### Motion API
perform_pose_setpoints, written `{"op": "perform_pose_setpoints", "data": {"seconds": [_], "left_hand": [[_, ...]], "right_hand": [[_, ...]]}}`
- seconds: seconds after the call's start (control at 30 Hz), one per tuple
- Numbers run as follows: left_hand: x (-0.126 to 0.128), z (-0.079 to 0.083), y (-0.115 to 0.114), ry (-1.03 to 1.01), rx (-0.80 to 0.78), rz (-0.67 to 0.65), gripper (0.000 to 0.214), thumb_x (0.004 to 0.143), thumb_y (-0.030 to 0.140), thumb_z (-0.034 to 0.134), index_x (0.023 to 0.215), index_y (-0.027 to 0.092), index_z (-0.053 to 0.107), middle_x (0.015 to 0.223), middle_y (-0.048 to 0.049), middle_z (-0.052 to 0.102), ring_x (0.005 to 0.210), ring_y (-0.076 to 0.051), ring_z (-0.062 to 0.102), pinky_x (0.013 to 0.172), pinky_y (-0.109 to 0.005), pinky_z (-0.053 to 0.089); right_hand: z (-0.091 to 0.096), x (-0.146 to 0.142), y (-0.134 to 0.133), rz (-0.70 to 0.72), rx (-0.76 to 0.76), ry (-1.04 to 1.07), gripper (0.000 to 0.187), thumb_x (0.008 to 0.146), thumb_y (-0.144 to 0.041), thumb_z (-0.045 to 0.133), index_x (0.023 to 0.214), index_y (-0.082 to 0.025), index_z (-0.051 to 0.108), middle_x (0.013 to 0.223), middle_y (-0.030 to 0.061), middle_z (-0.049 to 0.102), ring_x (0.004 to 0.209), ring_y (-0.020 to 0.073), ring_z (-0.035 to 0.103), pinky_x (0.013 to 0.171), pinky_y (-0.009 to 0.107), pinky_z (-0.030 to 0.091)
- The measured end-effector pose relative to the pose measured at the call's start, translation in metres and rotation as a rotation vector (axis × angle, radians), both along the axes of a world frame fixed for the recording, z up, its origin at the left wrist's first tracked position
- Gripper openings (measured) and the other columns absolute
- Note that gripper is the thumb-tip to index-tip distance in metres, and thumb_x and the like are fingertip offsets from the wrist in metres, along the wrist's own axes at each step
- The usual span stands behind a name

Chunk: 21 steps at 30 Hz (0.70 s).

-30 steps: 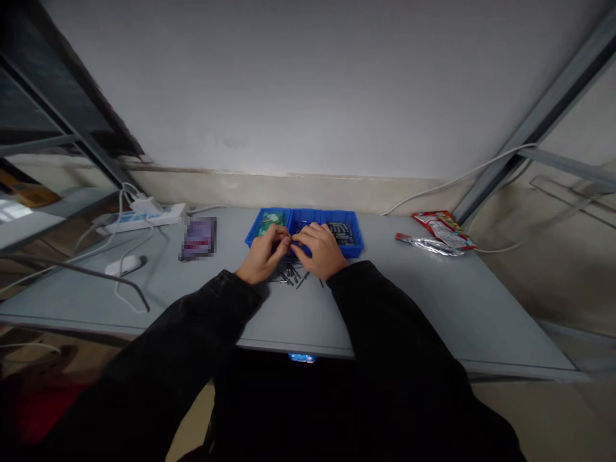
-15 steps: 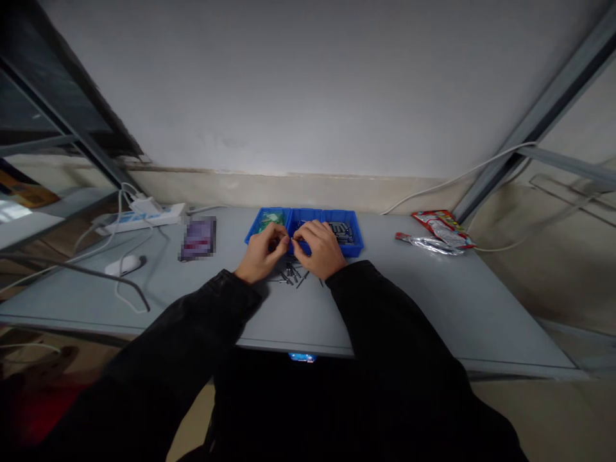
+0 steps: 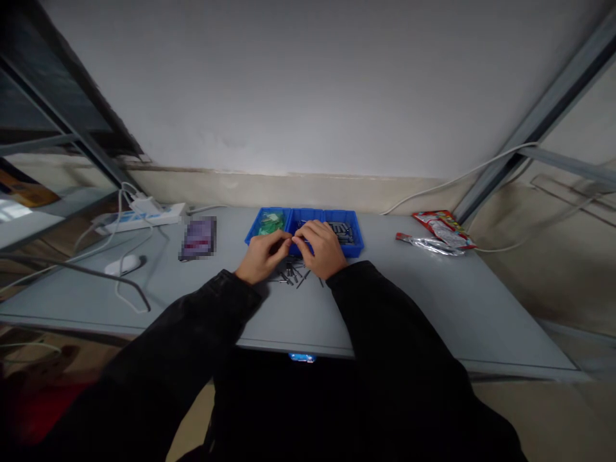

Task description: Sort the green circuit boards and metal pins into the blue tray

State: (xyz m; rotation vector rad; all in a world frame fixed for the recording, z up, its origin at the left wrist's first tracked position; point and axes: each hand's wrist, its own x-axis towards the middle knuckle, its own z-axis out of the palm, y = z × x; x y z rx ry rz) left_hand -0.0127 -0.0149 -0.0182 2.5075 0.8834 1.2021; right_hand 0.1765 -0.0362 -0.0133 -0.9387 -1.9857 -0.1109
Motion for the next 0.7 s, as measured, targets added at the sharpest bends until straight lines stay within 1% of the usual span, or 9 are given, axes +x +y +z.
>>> {"op": "perform_pose_setpoints", "data": {"seconds": [0.13, 0.33, 0.47, 0.6, 0.7], "left_hand": [[0.0, -0.0007, 0.0008, 0.0, 0.026, -0.008, 0.023, 0.101, 0.03, 0.05, 0.091, 0.016, 0.065, 0.069, 0.0016, 0.058, 0.059, -0.01, 0.047, 0.061, -0.022, 0.039], [-0.0002, -0.0005, 0.001, -0.004, 0.016, -0.009, 0.022, 0.101, 0.029, 0.05, 0.091, 0.016, 0.065, 0.07, 0.0012, 0.059, 0.061, -0.01, 0.048, 0.062, -0.023, 0.04], [-0.0001, -0.0011, 0.0011, 0.004, 0.014, -0.011, 0.024, 0.101, 0.03, 0.049, 0.091, 0.016, 0.065, 0.072, 0.0005, 0.06, 0.062, -0.01, 0.049, 0.063, -0.023, 0.04], [0.0, -0.0006, 0.0006, 0.004, 0.005, -0.012, 0.023, 0.101, 0.03, 0.05, 0.091, 0.016, 0.066, 0.07, 0.0009, 0.059, 0.061, -0.01, 0.048, 0.062, -0.023, 0.039], [0.0002, 0.0005, -0.0005, 0.003, 0.005, -0.026, 0.023, 0.1, 0.03, 0.051, 0.091, 0.016, 0.066, 0.071, 0.0006, 0.061, 0.061, -0.01, 0.049, 0.062, -0.023, 0.039]], "right_hand": [[-0.0006, 0.0002, 0.0011, -0.029, -0.032, -0.015, 0.027, 0.102, -0.03, 0.044, 0.079, -0.022, 0.055, 0.083, 0.0047, 0.064, 0.083, 0.0212, 0.055, 0.08, 0.038, 0.038], [0.0003, -0.001, -0.0015, 0.018, -0.033, -0.019, 0.011, 0.099, -0.025, 0.047, 0.096, -0.021, 0.057, 0.09, 0.0054, 0.064, 0.085, 0.0215, 0.056, 0.08, 0.038, 0.038], [-0.0004, -0.0011, -0.001, 0.027, -0.048, -0.017, 0.014, 0.099, -0.024, 0.044, 0.092, -0.022, 0.056, 0.092, 0.0058, 0.064, 0.088, 0.0224, 0.057, 0.081, 0.038, 0.039], [-0.0032, -0.001, 0.002, 0.007, -0.059, -0.011, 0.019, 0.102, -0.027, 0.041, 0.089, -0.023, 0.055, 0.09, 0.0057, 0.063, 0.088, 0.0224, 0.057, 0.082, 0.038, 0.039], [-0.0046, -0.0009, 0.0038, -0.013, -0.04, -0.016, 0.023, 0.104, -0.029, 0.039, 0.086, -0.023, 0.054, 0.089, 0.0058, 0.063, 0.088, 0.0222, 0.057, 0.081, 0.038, 0.039]]}}
